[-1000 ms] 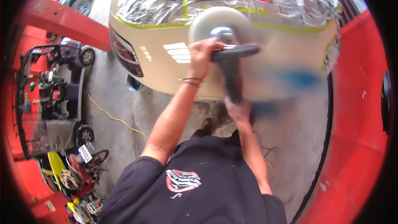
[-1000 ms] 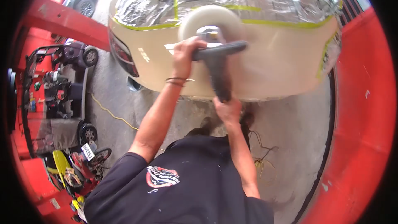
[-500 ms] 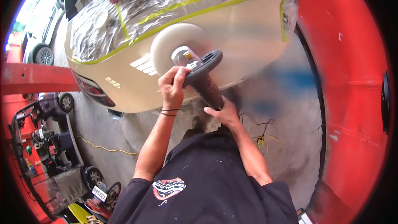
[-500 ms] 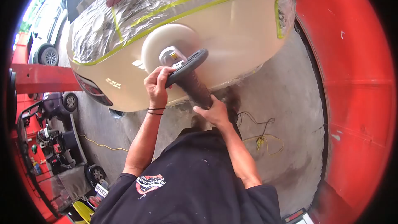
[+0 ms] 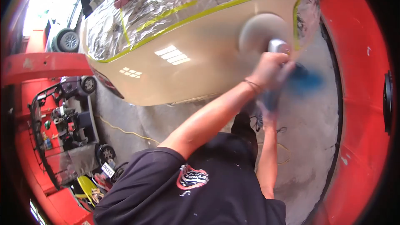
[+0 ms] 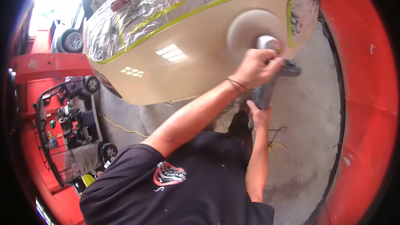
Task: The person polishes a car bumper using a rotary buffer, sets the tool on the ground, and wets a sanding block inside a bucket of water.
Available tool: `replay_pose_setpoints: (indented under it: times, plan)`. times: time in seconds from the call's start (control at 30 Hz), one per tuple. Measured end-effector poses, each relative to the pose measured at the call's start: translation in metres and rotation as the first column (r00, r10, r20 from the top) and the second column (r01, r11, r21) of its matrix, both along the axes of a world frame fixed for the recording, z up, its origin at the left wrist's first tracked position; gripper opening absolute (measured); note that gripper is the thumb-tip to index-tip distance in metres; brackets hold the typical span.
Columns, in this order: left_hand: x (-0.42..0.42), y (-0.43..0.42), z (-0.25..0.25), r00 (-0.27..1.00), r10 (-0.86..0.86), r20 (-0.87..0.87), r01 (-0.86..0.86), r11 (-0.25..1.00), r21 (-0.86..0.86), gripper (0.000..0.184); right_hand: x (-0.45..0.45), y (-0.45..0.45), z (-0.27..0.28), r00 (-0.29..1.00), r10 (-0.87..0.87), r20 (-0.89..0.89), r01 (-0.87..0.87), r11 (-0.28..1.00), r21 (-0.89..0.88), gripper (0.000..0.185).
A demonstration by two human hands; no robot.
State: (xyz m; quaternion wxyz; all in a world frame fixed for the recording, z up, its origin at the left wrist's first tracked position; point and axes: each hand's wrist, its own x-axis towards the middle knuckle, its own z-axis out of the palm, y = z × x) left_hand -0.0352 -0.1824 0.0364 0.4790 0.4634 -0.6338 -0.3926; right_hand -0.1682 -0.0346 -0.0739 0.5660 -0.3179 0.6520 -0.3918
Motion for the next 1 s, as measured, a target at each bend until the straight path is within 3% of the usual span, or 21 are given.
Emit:
replay_pose_setpoints:
  times: [0.07, 0.1, 0.13, 0.2, 0.37, 0.43, 0.47, 0.53, 0.6, 0.67, 0.87, 0.93, 1.0]
  plan:
    - [-0.033, -0.01, -0.01, 1.0, 0.007, -0.01, -0.008, 0.995, -0.099, 0.026, -0.011, 0.002, -0.012, 0.995, -0.029, 0.092, 0.025, 0.999, 0.046, 0.014]
    - [-0.055, -0.014, -0.031, 0.973, -0.03, -0.23, 0.02, 0.999, -0.048, 0.024, -0.016, 0.006, -0.017, 0.983, -0.075, 0.165, 0.06, 0.994, 0.093, 0.013]
    - [-0.062, -0.014, -0.032, 0.983, -0.06, -0.176, 0.06, 0.998, -0.002, 0.023, -0.02, 0.013, -0.028, 0.983, -0.062, 0.172, 0.045, 0.994, 0.1, 0.013]
    - [-0.061, -0.005, -0.029, 0.99, -0.129, 0.049, 0.133, 0.985, -0.109, 0.023, -0.011, 0.023, -0.04, 0.939, -0.142, 0.313, 0.097, 0.983, 0.157, 0.013]
    - [-0.026, 0.032, -0.027, 0.991, -0.036, 0.128, 0.055, 0.987, -0.149, 0.025, 0.047, 0.058, -0.039, 0.909, -0.222, 0.352, 0.218, 0.975, 0.051, 0.012]
    - [0.011, 0.054, -0.017, 0.998, -0.005, 0.055, 0.014, 0.987, -0.162, 0.027, 0.067, 0.077, -0.064, 0.955, -0.117, 0.271, 0.114, 0.993, 0.029, 0.014]
    - [0.035, 0.067, -0.01, 0.999, -0.038, -0.035, 0.036, 0.998, -0.059, 0.026, 0.076, 0.087, -0.076, 0.972, -0.063, 0.228, 0.06, 0.998, 0.019, 0.015]
    - [0.084, 0.092, -0.01, 0.997, 0.057, 0.059, -0.051, 0.994, -0.093, 0.026, 0.098, 0.097, -0.08, 0.985, -0.016, 0.174, 0.014, 1.0, 0.012, 0.017]
    - [0.141, 0.123, 0.002, 0.992, 0.083, 0.091, -0.089, 0.994, 0.059, 0.027, 0.129, 0.106, -0.073, 0.989, 0.151, -0.005, -0.15, 0.979, -0.135, 0.025]
    - [0.196, 0.154, 0.008, 0.992, 0.113, 0.049, -0.117, 0.988, 0.097, 0.027, 0.166, 0.116, -0.057, 0.959, 0.203, -0.199, -0.257, 0.919, -0.3, 0.038]
    - [0.3, 0.258, 0.005, 0.959, 0.275, 0.067, -0.282, 0.951, 0.13, 0.019, 0.243, 0.179, -0.064, 0.927, 0.27, -0.26, -0.339, 0.9, -0.273, 0.045]
    - [0.311, 0.288, 0.0, 0.946, 0.316, 0.068, -0.323, 0.932, 0.163, 0.017, 0.247, 0.193, -0.068, 0.883, 0.431, -0.188, -0.451, 0.889, -0.082, 0.047]
    - [0.312, 0.308, -0.01, 0.937, 0.338, 0.088, -0.349, 0.91, 0.225, 0.016, 0.244, 0.198, -0.061, 0.882, 0.429, -0.194, -0.442, 0.896, -0.029, 0.049]
